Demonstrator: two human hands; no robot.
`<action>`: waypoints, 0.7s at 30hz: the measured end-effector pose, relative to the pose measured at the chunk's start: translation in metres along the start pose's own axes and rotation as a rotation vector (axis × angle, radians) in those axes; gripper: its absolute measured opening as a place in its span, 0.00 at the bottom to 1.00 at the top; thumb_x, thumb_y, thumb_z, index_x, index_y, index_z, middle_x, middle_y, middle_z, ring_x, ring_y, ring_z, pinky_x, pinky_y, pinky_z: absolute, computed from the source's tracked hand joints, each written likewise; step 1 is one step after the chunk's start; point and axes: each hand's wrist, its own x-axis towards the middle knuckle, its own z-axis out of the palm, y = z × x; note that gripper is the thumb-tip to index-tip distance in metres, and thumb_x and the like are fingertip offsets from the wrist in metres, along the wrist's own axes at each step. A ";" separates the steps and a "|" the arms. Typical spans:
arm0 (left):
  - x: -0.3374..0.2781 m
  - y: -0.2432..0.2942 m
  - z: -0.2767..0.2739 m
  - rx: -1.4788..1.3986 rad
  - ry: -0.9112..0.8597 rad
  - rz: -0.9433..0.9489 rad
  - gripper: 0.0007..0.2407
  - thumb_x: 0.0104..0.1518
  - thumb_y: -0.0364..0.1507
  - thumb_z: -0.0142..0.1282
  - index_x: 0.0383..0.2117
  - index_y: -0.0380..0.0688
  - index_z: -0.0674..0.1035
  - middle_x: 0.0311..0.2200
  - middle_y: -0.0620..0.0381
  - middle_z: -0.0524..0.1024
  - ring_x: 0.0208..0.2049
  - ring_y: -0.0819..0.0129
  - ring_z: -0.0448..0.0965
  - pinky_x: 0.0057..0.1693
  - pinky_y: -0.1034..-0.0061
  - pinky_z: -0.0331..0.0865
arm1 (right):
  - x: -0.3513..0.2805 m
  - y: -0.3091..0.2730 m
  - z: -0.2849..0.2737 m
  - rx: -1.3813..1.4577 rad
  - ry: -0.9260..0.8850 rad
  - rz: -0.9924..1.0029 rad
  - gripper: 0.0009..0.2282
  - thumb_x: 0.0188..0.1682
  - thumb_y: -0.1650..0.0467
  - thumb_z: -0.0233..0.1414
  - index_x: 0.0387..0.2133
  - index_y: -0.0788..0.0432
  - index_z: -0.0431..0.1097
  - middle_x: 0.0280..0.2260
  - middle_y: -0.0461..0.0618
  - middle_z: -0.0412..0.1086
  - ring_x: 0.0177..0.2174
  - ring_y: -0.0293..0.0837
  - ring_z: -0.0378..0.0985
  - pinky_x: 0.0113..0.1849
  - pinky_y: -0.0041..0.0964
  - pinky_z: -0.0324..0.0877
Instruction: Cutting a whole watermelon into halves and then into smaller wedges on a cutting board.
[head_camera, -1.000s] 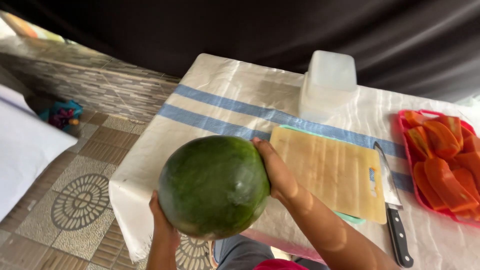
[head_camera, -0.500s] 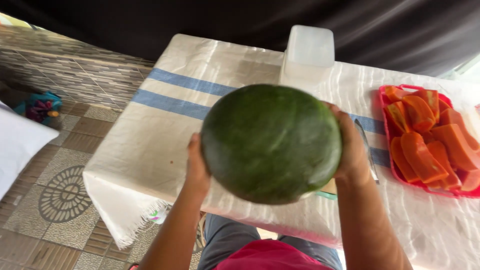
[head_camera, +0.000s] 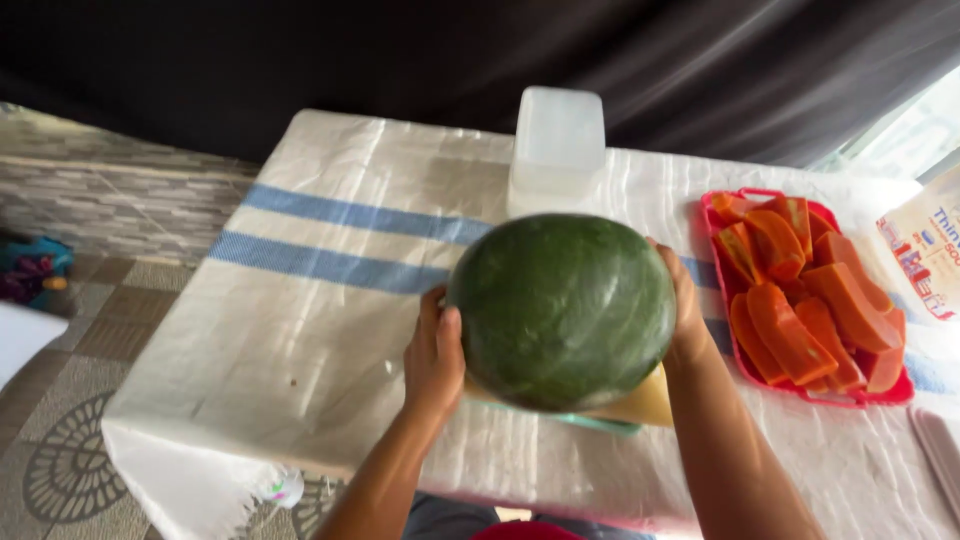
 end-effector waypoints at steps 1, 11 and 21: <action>-0.001 -0.003 0.000 0.009 -0.003 0.030 0.28 0.59 0.54 0.28 0.64 0.63 0.63 0.58 0.49 0.73 0.58 0.42 0.73 0.63 0.51 0.65 | 0.009 -0.003 0.002 -0.023 -0.018 -0.045 0.10 0.53 0.62 0.52 0.37 0.54 0.76 0.30 0.52 0.75 0.33 0.43 0.77 0.41 0.40 0.72; -0.002 0.007 -0.020 0.170 -0.091 0.148 0.30 0.58 0.57 0.32 0.64 0.59 0.61 0.57 0.50 0.74 0.52 0.41 0.77 0.57 0.48 0.69 | 0.003 0.006 -0.023 -0.241 -0.069 -0.199 0.10 0.58 0.69 0.47 0.35 0.60 0.75 0.26 0.51 0.73 0.24 0.40 0.76 0.33 0.37 0.75; -0.003 0.000 -0.022 -0.076 -0.104 0.416 0.31 0.55 0.47 0.60 0.60 0.41 0.69 0.55 0.42 0.72 0.55 0.43 0.72 0.56 0.52 0.70 | -0.059 -0.029 0.016 -0.006 0.137 0.026 0.18 0.51 0.53 0.58 0.27 0.54 0.71 0.22 0.52 0.70 0.24 0.43 0.78 0.29 0.38 0.73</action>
